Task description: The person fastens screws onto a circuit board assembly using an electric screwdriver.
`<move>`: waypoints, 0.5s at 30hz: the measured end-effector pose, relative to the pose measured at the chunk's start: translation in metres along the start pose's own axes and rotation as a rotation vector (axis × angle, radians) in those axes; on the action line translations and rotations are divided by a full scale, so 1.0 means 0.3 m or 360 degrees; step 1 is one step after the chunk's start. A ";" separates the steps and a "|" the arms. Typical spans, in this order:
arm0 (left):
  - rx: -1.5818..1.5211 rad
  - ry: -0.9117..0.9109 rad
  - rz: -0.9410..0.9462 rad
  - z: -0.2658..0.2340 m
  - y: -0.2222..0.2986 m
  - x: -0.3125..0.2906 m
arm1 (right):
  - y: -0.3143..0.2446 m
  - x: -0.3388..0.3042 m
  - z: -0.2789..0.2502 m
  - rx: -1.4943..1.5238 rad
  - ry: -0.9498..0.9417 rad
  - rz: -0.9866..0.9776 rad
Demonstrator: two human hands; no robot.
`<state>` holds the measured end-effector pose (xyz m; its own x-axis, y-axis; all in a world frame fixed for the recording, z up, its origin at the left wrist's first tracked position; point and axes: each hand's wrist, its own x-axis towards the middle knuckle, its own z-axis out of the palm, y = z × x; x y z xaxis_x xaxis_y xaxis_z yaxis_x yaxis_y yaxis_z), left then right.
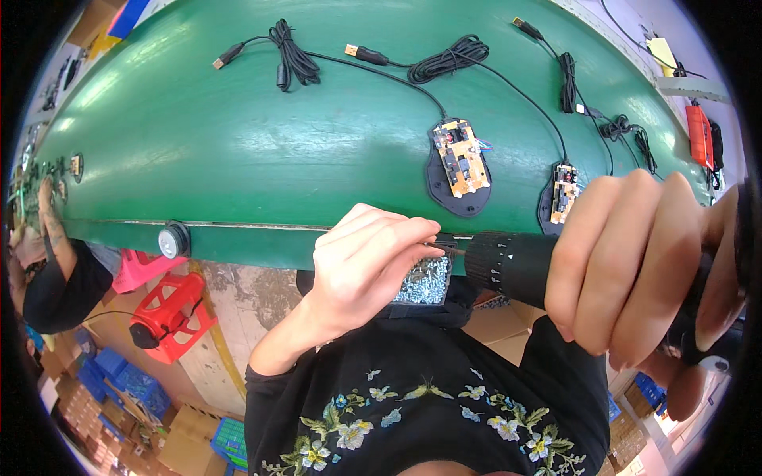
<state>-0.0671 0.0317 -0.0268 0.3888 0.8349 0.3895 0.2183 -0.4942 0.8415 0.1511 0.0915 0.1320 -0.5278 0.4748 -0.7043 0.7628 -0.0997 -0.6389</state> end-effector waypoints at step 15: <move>0.0463 -0.0272 -0.0116 -0.110 0.021 -0.051 | 0.219 0.097 0.003 0.0958 0.0791 -0.2141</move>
<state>-0.1014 0.0239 -0.0151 0.5016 0.8302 0.2434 0.4876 -0.5037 0.7131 0.1855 0.0980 0.0692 -0.4103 0.7192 0.5607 -0.4750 0.3564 -0.8046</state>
